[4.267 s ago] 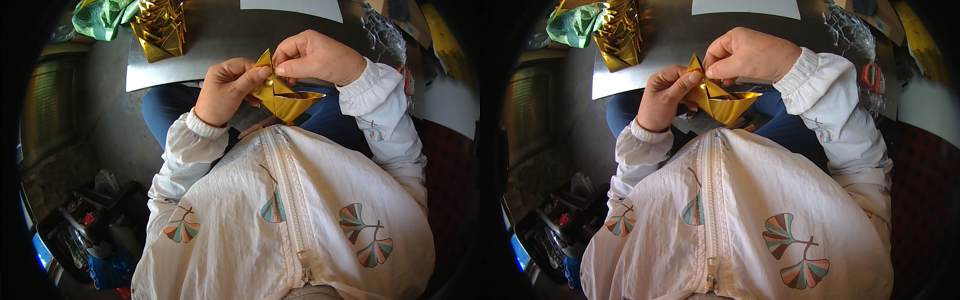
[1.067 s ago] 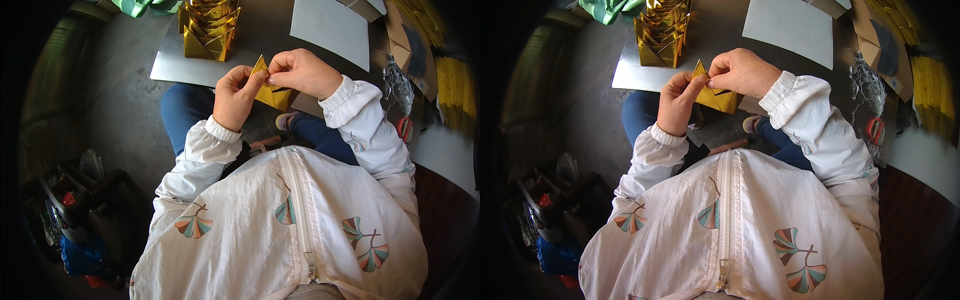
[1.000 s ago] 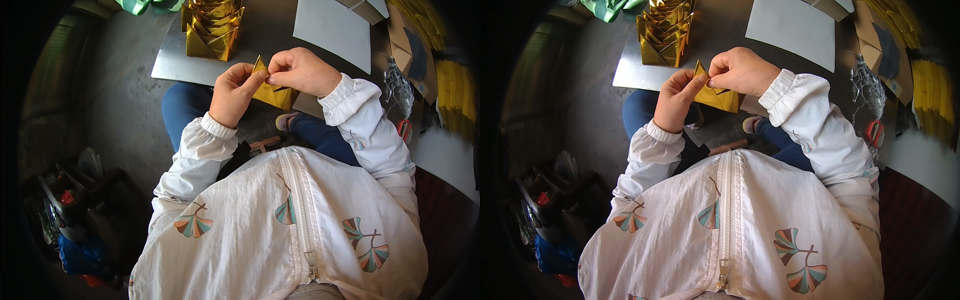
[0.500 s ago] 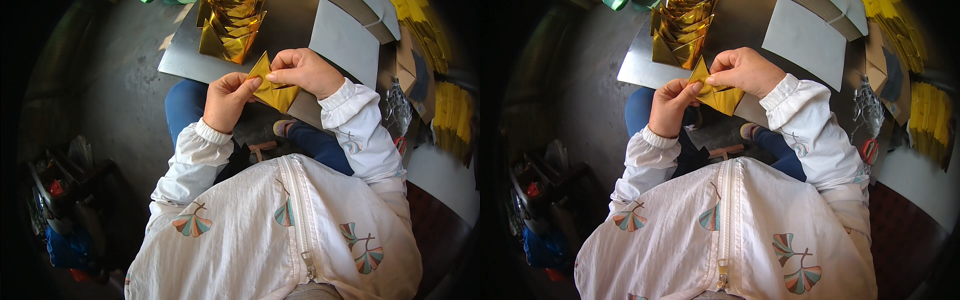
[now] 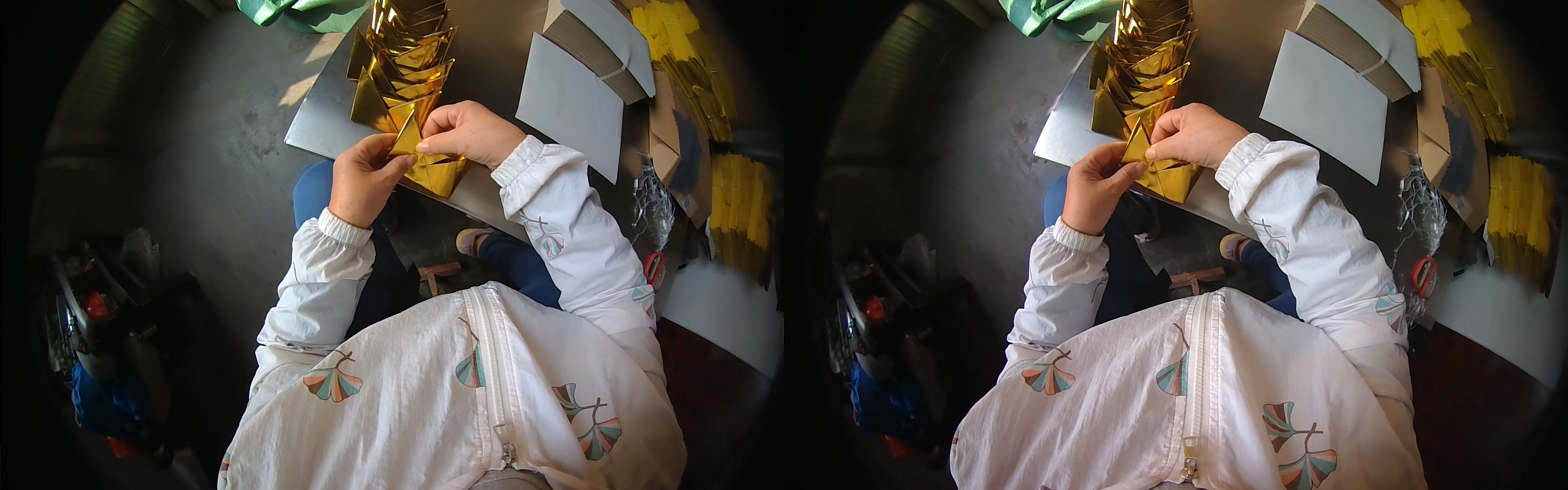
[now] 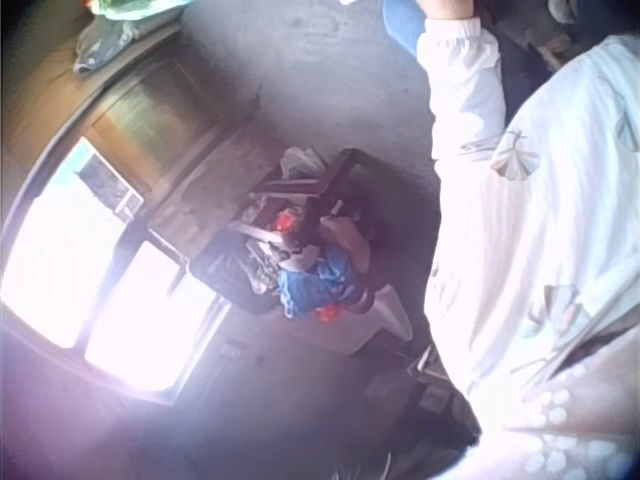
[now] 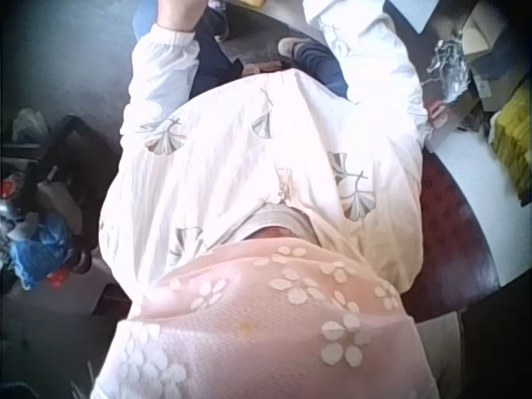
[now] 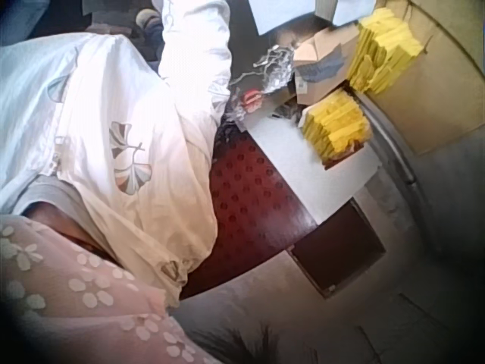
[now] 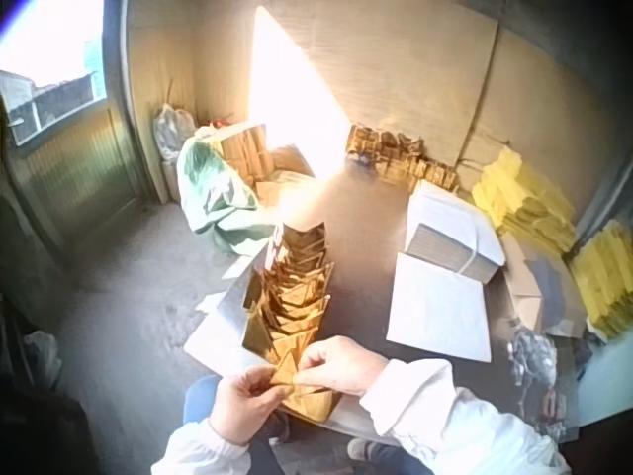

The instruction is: The person folds a rectangular sheet of gold paper by hand into a small triangular packet. They fold the paper in half, then fold the corners inward to form a triangle, and finally tuck the flaps to close the packet.

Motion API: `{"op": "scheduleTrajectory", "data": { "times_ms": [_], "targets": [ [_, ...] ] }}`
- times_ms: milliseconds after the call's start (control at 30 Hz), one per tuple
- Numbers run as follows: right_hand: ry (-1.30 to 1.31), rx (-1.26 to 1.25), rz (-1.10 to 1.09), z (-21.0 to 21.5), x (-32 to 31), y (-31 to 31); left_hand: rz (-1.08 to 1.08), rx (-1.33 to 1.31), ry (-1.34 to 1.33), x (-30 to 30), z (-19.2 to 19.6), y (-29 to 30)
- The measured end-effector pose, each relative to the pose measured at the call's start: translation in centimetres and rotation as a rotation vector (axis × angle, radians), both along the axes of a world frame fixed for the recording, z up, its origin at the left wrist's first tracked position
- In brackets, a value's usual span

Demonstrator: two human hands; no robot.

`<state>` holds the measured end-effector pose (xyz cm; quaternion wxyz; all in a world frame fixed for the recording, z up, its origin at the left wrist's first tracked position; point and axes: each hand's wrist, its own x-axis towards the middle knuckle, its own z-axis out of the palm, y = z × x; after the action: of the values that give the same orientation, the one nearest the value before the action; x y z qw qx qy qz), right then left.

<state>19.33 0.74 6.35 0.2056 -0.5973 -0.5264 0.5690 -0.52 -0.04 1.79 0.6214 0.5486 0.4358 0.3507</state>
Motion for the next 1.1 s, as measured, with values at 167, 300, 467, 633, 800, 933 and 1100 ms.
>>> {"op": "scheduleTrajectory", "data": {
  "times_ms": [167, 300, 467, 633, 800, 933, 1100],
  "targets": [
    [-0.069, 0.156, 0.084, -0.5, -2.6, 3.8, 0.233, 0.205, -0.039, -1.2, -0.4, 0.8],
    [-0.361, 0.128, 0.024, 0.0, -3.9, 7.0, 0.347, 0.658, 0.473, -1.0, -0.6, 1.3],
    [-0.591, 0.298, 0.042, -1.3, -4.9, 6.8, 0.042, 0.699, 0.848, 1.2, -1.6, 0.3],
    [-0.635, 0.314, -0.019, -2.4, -5.0, 5.9, 0.01, 0.803, 1.021, 1.6, -3.0, -0.1],
    [-0.69, 0.978, -0.073, -2.2, -3.9, 0.7, 0.002, 0.827, 1.044, 1.5, -3.3, -0.1],
    [-0.815, 0.93, 0.033, -4.2, -4.6, -4.6, -0.046, 0.773, 1.091, 1.6, -2.4, 0.1],
    [-0.836, 0.787, 0.028, -6.2, -3.9, -5.9, -0.039, 0.9, 0.944, -0.1, -1.1, 2.1]
  ]
}}
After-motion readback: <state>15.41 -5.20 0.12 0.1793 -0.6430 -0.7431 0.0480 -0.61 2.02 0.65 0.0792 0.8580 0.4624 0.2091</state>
